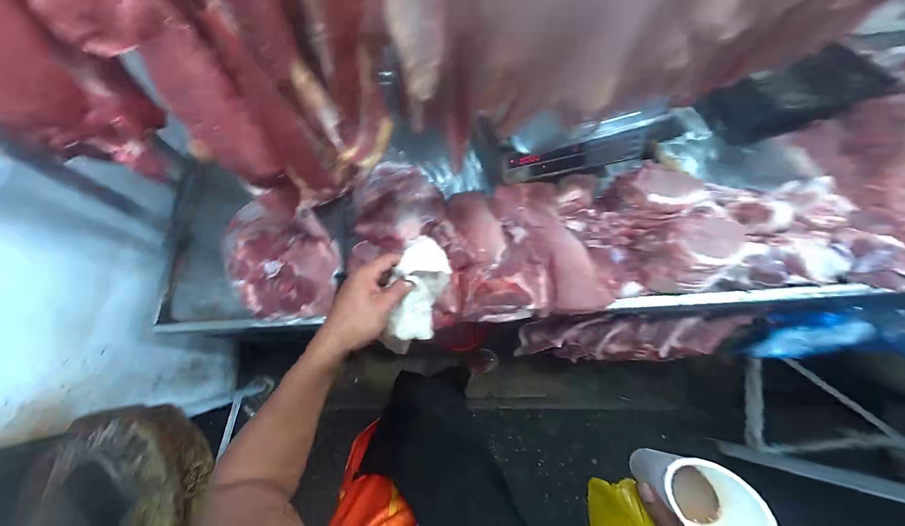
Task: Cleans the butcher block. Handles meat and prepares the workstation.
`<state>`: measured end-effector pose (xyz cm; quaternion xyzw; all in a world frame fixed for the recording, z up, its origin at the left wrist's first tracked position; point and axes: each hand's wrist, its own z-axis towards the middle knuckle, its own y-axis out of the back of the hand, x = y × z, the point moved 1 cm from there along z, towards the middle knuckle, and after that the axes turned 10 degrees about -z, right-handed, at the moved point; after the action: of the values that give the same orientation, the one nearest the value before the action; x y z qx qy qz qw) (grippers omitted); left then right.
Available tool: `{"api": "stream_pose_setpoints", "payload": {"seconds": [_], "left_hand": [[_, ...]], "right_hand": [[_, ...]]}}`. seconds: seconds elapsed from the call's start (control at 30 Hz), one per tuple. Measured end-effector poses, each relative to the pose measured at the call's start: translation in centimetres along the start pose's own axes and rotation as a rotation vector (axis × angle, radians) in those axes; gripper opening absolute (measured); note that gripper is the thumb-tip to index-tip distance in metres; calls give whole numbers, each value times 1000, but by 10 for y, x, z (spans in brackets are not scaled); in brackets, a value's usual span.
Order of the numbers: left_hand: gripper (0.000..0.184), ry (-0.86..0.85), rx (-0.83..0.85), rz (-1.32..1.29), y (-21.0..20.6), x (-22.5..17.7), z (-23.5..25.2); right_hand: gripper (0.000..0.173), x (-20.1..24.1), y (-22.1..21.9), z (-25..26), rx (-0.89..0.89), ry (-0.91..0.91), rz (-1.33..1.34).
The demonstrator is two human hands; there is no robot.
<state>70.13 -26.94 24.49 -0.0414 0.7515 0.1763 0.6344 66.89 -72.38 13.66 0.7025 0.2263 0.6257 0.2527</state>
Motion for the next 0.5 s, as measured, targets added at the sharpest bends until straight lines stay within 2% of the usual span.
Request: {"api": "stream_pose_setpoints", "payload": {"seconds": [0.1,0.23,0.33,0.5], "left_hand": [[30,108,-271,78,104,27,-76],[28,186,-531,173,220,61,-136],[31,297,-665,181,294,77,-147],[35,302,-733,37,404,112,-123]], "right_hand": [[74,19,-39,-24,134,79,85],[86,62,-89,-55,267,170,78],[84,105,-125,-75,296,189,88],[87,159,-189,-84,328,266,73]]}}
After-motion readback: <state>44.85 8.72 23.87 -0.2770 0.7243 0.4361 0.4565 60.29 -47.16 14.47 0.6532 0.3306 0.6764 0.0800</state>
